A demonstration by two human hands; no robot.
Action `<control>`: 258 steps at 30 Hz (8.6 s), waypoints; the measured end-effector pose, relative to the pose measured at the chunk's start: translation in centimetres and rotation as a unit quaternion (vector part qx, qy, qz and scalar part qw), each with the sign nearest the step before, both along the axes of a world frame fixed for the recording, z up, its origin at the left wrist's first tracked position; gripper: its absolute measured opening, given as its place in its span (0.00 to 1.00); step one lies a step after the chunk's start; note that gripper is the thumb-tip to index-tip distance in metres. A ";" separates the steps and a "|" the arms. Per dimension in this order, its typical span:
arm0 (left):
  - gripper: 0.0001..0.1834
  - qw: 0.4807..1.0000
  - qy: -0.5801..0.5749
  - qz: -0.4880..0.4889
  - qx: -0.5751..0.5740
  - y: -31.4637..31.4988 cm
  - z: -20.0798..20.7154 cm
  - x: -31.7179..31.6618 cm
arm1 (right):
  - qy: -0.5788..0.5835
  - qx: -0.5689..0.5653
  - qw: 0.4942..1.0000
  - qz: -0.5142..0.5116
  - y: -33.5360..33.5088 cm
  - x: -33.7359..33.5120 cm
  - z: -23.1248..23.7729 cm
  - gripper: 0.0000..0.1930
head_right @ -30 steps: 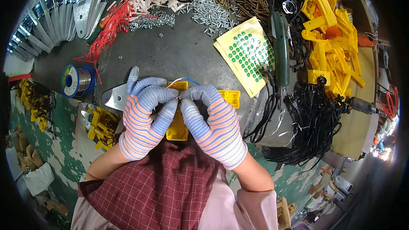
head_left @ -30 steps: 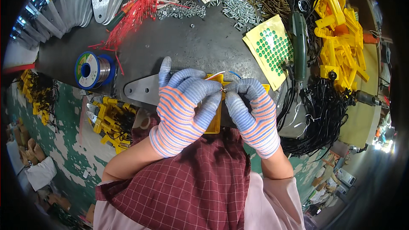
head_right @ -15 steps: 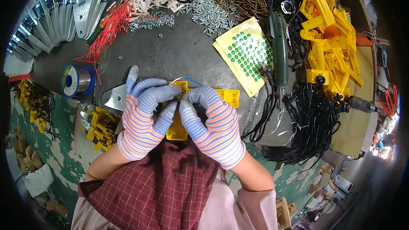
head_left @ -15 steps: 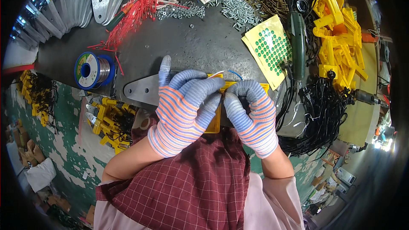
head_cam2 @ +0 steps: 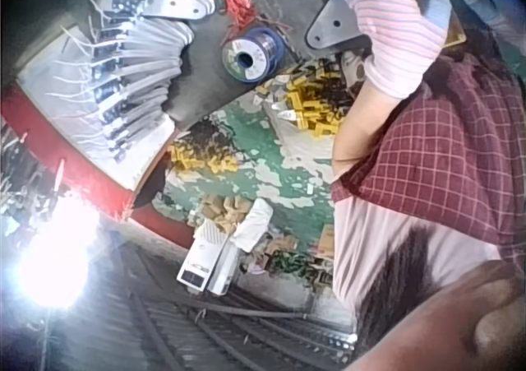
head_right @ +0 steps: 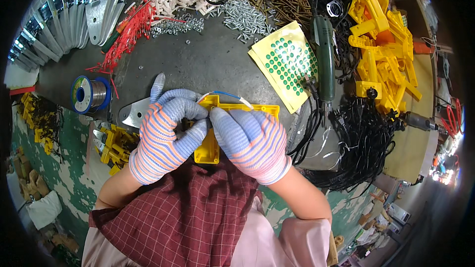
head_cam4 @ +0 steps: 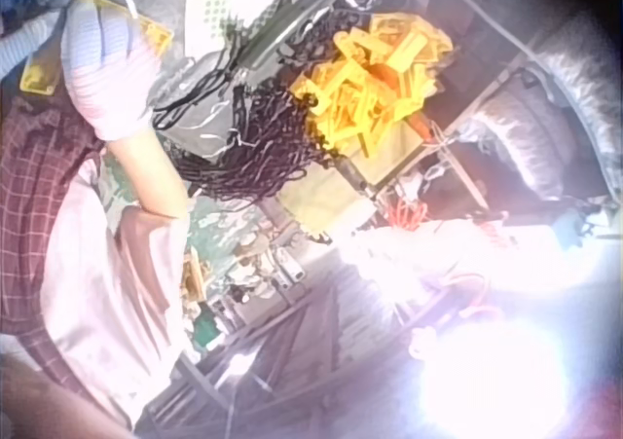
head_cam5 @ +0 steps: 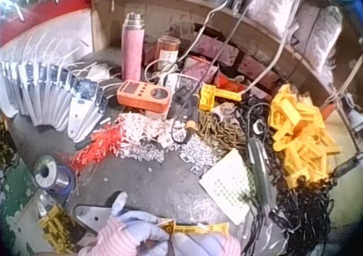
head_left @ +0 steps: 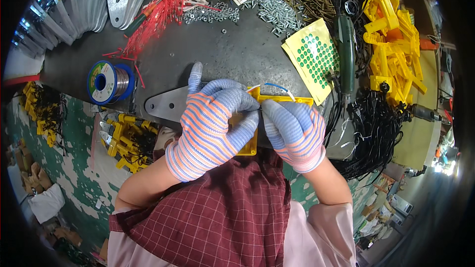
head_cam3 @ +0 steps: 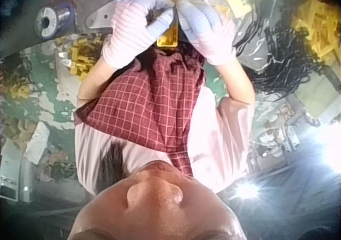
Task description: Soldering wires and assembling components into a yellow plastic housing.
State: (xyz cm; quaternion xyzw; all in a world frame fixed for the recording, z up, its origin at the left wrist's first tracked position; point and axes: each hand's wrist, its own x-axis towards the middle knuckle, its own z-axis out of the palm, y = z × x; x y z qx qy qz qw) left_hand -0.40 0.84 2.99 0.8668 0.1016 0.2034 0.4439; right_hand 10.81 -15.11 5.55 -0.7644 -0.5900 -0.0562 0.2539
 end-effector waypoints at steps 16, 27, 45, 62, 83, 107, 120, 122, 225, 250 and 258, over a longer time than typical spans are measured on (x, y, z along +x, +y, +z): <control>0.10 0.996 0.002 -0.039 0.075 0.6 0.0 0.6 | -0.102 -0.037 0.990 0.092 0.5 2.2 0.5 0.11; 0.09 0.998 -0.035 -0.026 0.048 0.1 -0.3 1.2 | -0.124 -0.013 0.991 0.053 -0.3 2.4 -0.5 0.15; 0.09 0.976 -0.092 -0.038 0.193 -0.3 -1.4 1.7 | -0.006 -0.059 0.984 -0.166 -9.8 -4.6 -3.9 0.16; 0.11 0.961 -0.065 -0.048 0.264 -0.7 -1.0 1.7 | -0.026 -0.016 0.945 -0.325 -7.4 0.1 -5.2 0.13; 0.36 0.820 0.057 0.556 -0.125 13.5 -20.3 -24.3 | 0.153 0.105 0.964 0.192 5.4 -6.9 3.1 0.15; 0.25 0.963 0.255 0.024 0.088 3.0 -15.2 -15.1 | 0.316 -0.044 0.918 0.234 2.9 -10.3 -0.2 0.10; 0.06 0.955 0.249 0.086 -0.135 3.9 -2.9 -18.6 | 0.143 0.067 0.961 0.229 5.2 -6.3 3.1 0.14; 0.05 0.990 0.135 0.032 -0.040 2.7 1.2 -16.6 | 0.047 0.068 0.969 0.234 6.0 -6.9 3.2 0.14; 0.13 0.964 -0.098 0.084 0.233 -2.9 -1.6 -1.1 | 0.183 0.356 0.910 -0.107 -4.7 0.5 4.3 0.18; 0.20 0.978 0.196 -0.065 0.019 -2.3 -11.4 -9.5 | 0.164 0.354 0.914 -0.111 6.7 10.7 4.0 0.16; 0.21 0.956 0.206 -0.197 0.068 2.7 -1.9 -11.5 | -0.095 0.266 0.959 -0.007 11.8 18.6 0.7 0.18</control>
